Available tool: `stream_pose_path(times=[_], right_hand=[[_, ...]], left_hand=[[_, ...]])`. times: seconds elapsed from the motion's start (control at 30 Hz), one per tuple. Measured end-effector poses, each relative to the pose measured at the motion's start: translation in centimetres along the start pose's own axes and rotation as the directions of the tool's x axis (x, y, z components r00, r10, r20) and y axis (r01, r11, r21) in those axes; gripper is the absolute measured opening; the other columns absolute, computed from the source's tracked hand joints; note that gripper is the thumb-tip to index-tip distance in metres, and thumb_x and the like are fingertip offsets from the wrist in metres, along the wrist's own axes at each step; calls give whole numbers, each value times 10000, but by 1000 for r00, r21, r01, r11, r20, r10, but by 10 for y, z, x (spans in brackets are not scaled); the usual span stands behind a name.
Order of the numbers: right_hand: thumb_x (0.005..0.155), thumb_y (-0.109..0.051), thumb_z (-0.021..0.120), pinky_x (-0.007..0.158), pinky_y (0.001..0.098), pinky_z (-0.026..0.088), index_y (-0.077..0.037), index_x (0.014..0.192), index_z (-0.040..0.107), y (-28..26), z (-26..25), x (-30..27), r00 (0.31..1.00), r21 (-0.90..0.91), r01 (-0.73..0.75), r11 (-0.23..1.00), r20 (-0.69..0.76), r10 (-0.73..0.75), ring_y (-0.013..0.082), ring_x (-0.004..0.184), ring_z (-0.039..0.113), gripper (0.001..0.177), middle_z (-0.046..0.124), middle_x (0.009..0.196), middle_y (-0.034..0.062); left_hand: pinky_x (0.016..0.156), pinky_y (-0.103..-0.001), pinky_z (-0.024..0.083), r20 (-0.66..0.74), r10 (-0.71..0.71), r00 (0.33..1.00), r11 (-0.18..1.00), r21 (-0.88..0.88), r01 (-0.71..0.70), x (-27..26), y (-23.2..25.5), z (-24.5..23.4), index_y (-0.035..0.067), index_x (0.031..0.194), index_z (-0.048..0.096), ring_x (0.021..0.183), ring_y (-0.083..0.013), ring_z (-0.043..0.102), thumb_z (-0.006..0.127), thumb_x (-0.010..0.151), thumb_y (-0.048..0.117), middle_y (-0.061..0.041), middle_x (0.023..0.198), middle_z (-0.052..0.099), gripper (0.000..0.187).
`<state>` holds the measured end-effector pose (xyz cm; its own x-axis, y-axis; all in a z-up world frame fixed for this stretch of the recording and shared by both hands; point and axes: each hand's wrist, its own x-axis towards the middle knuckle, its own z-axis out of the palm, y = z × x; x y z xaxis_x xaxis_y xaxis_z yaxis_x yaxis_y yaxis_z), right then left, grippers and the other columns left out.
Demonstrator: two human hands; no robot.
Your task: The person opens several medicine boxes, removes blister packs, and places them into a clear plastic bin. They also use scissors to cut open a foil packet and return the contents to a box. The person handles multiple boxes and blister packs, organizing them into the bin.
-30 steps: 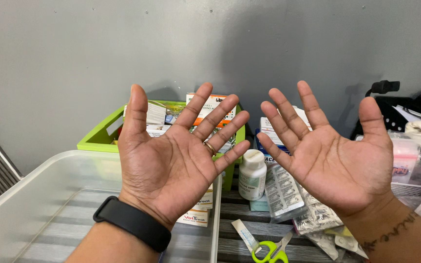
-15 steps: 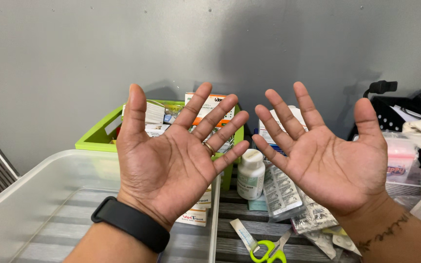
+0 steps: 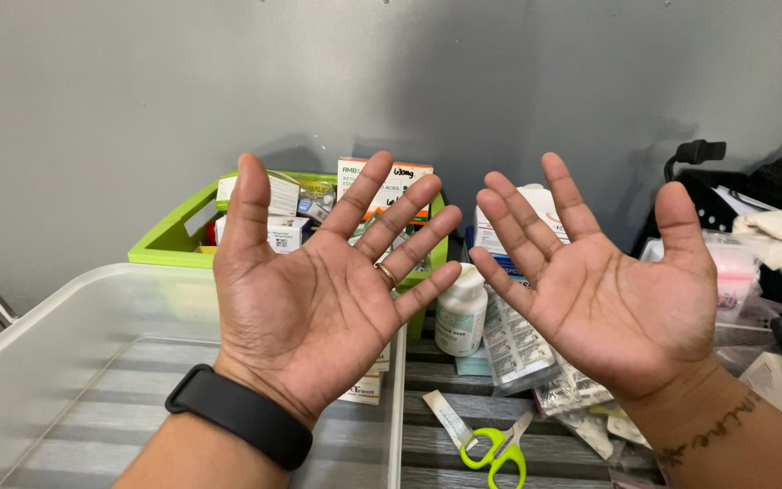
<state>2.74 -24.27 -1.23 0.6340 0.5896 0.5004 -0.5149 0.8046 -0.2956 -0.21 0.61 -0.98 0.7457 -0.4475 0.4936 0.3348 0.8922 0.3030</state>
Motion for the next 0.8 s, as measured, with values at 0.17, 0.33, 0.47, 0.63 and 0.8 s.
stream_pose_path(times=[0.17, 0.33, 0.47, 0.63, 0.8], right_hand=[[988, -583, 542, 1270, 617, 198, -174, 1617, 322, 10, 2, -2, 1000, -3, 14, 1000, -22, -14, 350, 1566, 280, 782, 282, 1685, 225], [973, -575, 546, 1257, 617, 198, -159, 1599, 324, 24, 6, -4, 998, 16, 35, 999, -53, -34, 359, 1545, 283, 783, 307, 1660, 208], [974, -567, 558, 1256, 622, 192, -134, 1599, 315, 37, 8, -5, 995, 10, 62, 998, -73, -61, 369, 1549, 274, 798, 310, 1658, 201], [875, -607, 658, 1282, 602, 205, -208, 1599, 353, 60, 9, 1, 939, -542, 48, 839, -262, -223, 286, 1561, 259, 881, 329, 1714, 78], [870, -586, 681, 1278, 581, 175, -207, 1581, 342, 86, 3, 6, 948, -558, 26, 829, -250, -198, 262, 1561, 227, 874, 306, 1710, 94]], left_hand=[[1203, -607, 277, 36, -35, 999, 997, -68, 37, -6, 5, 0, 48, 1569, 386, 1486, -446, 329, 570, 925, 739, -274, 1529, 422, 962], [1207, -610, 285, 45, -41, 998, 995, -90, 45, -12, 7, 1, 46, 1571, 384, 1480, -442, 340, 576, 913, 740, -277, 1529, 421, 975], [1207, -614, 289, 33, -67, 997, 993, -99, 70, -16, 13, 1, 46, 1580, 383, 1474, -439, 353, 587, 907, 736, -275, 1528, 421, 986], [1200, -622, 293, 43, -101, 994, 981, -165, 107, -30, 37, 2, 33, 1557, 406, 1464, -442, 359, 577, 917, 739, -269, 1513, 440, 968], [1177, -640, 310, 2, -160, 987, 969, -193, 157, -49, 78, 2, -1, 1479, 449, 1444, -471, 374, 573, 904, 760, -288, 1484, 462, 961]])
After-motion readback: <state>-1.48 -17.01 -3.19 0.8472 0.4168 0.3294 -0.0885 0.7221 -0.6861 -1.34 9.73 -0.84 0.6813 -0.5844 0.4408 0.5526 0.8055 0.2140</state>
